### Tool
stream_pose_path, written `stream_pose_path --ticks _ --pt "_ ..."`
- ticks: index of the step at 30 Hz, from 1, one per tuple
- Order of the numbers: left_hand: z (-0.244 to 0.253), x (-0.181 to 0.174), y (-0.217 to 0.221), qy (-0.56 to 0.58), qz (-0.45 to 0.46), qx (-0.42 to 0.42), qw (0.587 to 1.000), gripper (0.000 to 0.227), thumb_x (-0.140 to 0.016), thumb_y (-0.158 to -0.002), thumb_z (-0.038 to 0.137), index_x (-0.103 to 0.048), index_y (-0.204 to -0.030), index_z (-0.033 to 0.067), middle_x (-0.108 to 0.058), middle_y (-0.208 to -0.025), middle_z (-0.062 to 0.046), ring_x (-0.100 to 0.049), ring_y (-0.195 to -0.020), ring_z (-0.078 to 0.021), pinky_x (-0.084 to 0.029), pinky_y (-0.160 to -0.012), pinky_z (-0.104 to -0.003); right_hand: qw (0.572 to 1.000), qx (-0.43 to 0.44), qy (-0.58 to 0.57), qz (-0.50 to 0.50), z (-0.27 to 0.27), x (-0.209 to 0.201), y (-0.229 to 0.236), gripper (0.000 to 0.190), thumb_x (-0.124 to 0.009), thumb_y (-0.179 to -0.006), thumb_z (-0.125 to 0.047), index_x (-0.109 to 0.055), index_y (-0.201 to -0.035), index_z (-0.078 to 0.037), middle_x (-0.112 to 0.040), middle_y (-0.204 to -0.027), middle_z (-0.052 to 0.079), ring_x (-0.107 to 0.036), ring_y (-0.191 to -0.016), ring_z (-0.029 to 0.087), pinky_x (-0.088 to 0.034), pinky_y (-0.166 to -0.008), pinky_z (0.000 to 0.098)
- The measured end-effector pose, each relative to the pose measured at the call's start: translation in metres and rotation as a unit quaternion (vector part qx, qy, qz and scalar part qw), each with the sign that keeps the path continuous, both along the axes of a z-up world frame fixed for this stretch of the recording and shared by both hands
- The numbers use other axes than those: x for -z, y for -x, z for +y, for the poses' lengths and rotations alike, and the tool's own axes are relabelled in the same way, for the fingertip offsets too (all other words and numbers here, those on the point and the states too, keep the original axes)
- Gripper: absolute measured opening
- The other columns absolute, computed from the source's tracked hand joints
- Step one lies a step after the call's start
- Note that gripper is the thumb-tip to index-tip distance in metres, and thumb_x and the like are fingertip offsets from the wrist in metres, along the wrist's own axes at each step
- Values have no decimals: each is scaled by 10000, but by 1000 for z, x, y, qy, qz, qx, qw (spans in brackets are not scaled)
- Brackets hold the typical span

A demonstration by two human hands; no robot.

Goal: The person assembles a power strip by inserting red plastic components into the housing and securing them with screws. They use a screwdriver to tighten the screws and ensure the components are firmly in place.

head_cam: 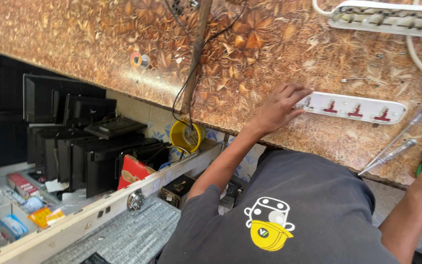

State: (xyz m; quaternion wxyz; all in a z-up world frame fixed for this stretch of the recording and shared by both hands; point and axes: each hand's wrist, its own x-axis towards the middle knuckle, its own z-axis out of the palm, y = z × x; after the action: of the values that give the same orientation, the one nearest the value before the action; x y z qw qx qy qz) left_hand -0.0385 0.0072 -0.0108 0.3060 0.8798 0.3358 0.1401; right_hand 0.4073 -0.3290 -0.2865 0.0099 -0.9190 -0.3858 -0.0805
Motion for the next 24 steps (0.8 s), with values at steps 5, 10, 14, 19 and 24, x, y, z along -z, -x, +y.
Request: stream_pose_path --ticks 5,10,14,19,24 --pt "13 -4 -10 -79 54 58 994 562 -729 -949 351 -526 -1432 146 -570 -1384 -89 -504 -1297 -265 -447 -1088 -410 850 131 -399 318 94 -203 87 282 -652 -1172 -322 -861 -1257 -152 -759 -980 -56 -676 -884 70 -542 -839 295" --pt "50 -15 -51 -182 -12 39 983 312 -705 -955 384 -696 -1175 162 -641 -1214 -70 -564 -1181 -269 -376 -986 -419 789 -82 -540 281 105 -281 113 281 -485 -956 295 -692 -1120 199 -601 -1054 292 -574 -778 328 -553 -718 399" --pt "106 0 -104 -190 -100 -27 976 448 -801 -909 155 -607 -1310 104 -647 -1230 -135 -584 -1177 -295 -446 -1035 -408 795 -59 -537 275 96 -300 122 187 -527 -1051 255 -679 -1118 169 -555 -1091 253 -561 -801 298 -562 -730 385" --pt "151 11 -150 -179 35 -48 982 1021 -964 -785 220 -285 -1548 199 -498 -1482 -65 -462 -1369 -212 -390 -1208 -347 793 -16 -541 278 92 -317 134 181 -551 -1132 235 -687 -1087 124 -567 -1070 219 -557 -820 270 -523 -730 366" --pt "169 26 -159 -192 59 -24 979 821 -950 -781 341 -463 -1426 199 -583 -1266 -99 -504 -1163 -245 -418 -1003 -346 793 -5 -547 269 83 -308 132 170 -561 -1131 202 -697 -1080 112 -578 -1080 224 -577 -794 274 -525 -729 368"
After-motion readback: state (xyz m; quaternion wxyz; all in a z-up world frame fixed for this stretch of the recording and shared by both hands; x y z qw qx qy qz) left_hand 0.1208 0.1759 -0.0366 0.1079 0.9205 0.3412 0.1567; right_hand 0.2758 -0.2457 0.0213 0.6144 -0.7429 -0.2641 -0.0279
